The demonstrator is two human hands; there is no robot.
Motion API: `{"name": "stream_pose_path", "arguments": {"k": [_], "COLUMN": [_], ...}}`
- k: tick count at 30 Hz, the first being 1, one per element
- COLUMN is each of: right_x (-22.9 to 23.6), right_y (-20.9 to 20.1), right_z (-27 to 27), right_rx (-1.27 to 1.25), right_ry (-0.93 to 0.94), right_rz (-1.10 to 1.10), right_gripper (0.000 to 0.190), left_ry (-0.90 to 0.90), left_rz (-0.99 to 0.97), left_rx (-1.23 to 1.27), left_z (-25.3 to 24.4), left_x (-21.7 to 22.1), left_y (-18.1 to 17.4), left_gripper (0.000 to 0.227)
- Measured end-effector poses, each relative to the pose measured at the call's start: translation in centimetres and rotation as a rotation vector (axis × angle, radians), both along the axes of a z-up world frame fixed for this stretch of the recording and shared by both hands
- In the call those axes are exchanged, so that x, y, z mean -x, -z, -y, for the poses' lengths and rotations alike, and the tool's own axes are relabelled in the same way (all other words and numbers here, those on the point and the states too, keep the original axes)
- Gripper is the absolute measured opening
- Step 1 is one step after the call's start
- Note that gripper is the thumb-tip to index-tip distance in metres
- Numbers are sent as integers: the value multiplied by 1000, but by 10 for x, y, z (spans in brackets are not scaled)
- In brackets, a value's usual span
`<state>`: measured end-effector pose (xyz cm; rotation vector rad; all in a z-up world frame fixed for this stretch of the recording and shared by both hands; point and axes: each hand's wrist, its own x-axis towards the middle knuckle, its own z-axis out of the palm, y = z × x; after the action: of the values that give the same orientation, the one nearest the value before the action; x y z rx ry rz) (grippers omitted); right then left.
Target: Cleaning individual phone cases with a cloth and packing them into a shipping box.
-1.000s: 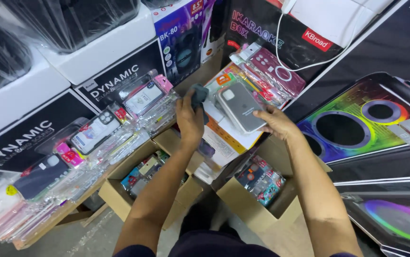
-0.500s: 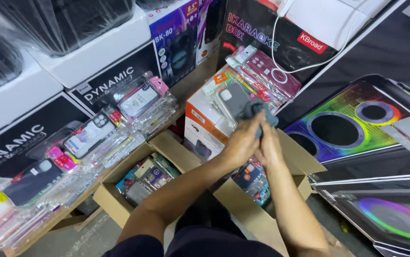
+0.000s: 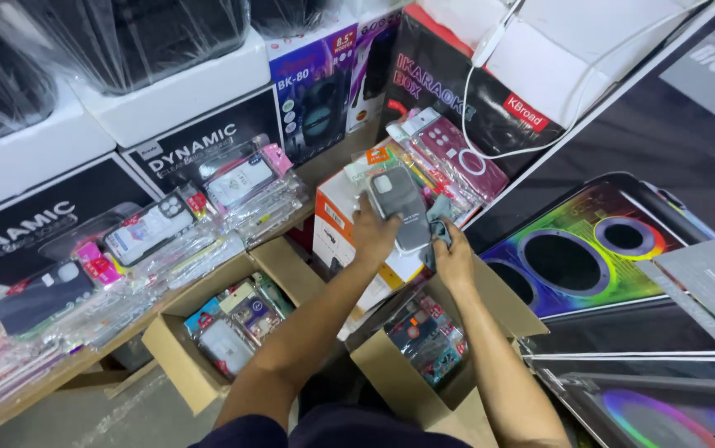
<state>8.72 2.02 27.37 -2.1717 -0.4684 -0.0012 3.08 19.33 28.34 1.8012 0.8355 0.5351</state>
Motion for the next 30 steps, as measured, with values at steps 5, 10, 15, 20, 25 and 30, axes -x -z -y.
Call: {"name": "stream_pose_path", "arguments": {"k": [5, 10, 15, 20, 25, 30], "right_x": [3, 4, 20, 35, 17, 35], "right_y": [-6, -11, -35, -39, -57, -64], "right_z": [0, -2, -8, -18, -23, -25], "right_rx": [25, 16, 7, 234, 199, 98], "right_ry": [43, 28, -50, -490, -432, -491], "right_rz": [-75, -78, 49, 326, 291, 174], "right_gripper": [41, 43, 49, 53, 49, 51], "left_ry": [-6, -18, -51, -56, -33, 46], "left_rz": [-20, -40, 8, 93, 198, 154], "left_rx": [95, 155, 253, 356, 511, 567], "left_z": [9, 22, 31, 19, 27, 30], "left_x": [-2, 14, 22, 10, 22, 37], "left_y": [13, -8, -20, -1, -21, -65], "left_gripper": [86, 76, 68, 65, 69, 69]}}
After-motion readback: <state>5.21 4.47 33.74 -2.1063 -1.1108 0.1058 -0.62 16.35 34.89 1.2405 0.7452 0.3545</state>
